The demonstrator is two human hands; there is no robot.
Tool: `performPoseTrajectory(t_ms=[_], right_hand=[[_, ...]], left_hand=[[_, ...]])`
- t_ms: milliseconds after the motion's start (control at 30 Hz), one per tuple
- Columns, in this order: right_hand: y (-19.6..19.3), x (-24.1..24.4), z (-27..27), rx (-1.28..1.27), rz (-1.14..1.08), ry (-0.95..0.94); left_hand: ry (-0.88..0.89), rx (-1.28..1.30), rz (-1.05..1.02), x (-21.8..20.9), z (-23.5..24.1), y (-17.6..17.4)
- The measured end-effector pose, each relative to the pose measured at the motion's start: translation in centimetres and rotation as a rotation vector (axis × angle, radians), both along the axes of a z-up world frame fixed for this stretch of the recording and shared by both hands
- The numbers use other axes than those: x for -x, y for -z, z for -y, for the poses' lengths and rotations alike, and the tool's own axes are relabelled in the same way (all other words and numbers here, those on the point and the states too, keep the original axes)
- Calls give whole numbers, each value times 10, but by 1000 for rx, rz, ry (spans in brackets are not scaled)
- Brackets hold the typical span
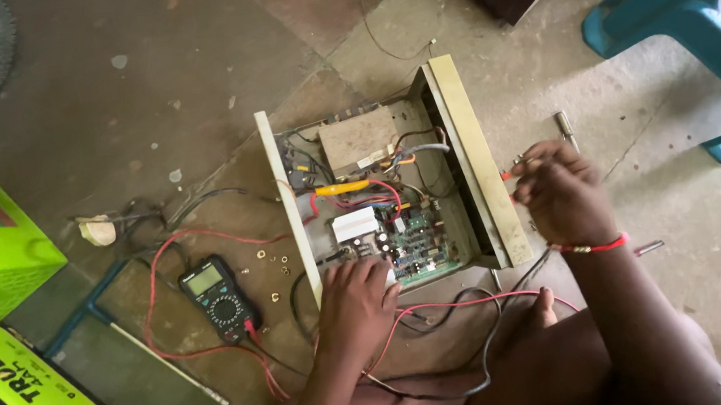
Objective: The person sits on the floor and works on an open electronic device, likely a battery charger. They use a multimeter to test connections on the circuit board and a screwdriver to adjust components and wires inside the metal casing.
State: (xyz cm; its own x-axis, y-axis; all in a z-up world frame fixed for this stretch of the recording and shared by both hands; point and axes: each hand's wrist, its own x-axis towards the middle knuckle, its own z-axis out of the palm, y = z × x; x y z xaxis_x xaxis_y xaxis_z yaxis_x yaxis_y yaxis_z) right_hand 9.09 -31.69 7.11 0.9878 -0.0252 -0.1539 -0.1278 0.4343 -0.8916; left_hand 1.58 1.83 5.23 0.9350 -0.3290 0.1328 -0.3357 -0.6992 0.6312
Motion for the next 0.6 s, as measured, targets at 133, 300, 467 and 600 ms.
performPoseTrajectory(t_ms=[133, 300, 467, 600], right_hand=[[0, -12, 8, -183, -11, 79], [16, -24, 13, -210, -103, 51], [20, -36, 13, -226, -111, 40], [20, -38, 9, -146, -129, 31]], left_hand=[[-2, -14, 3, -3, 4, 0], [-14, -60, -40, -8, 10, 2], [-20, -100, -14, -13, 14, 3], [-10, -102, 0, -16, 15, 5]])
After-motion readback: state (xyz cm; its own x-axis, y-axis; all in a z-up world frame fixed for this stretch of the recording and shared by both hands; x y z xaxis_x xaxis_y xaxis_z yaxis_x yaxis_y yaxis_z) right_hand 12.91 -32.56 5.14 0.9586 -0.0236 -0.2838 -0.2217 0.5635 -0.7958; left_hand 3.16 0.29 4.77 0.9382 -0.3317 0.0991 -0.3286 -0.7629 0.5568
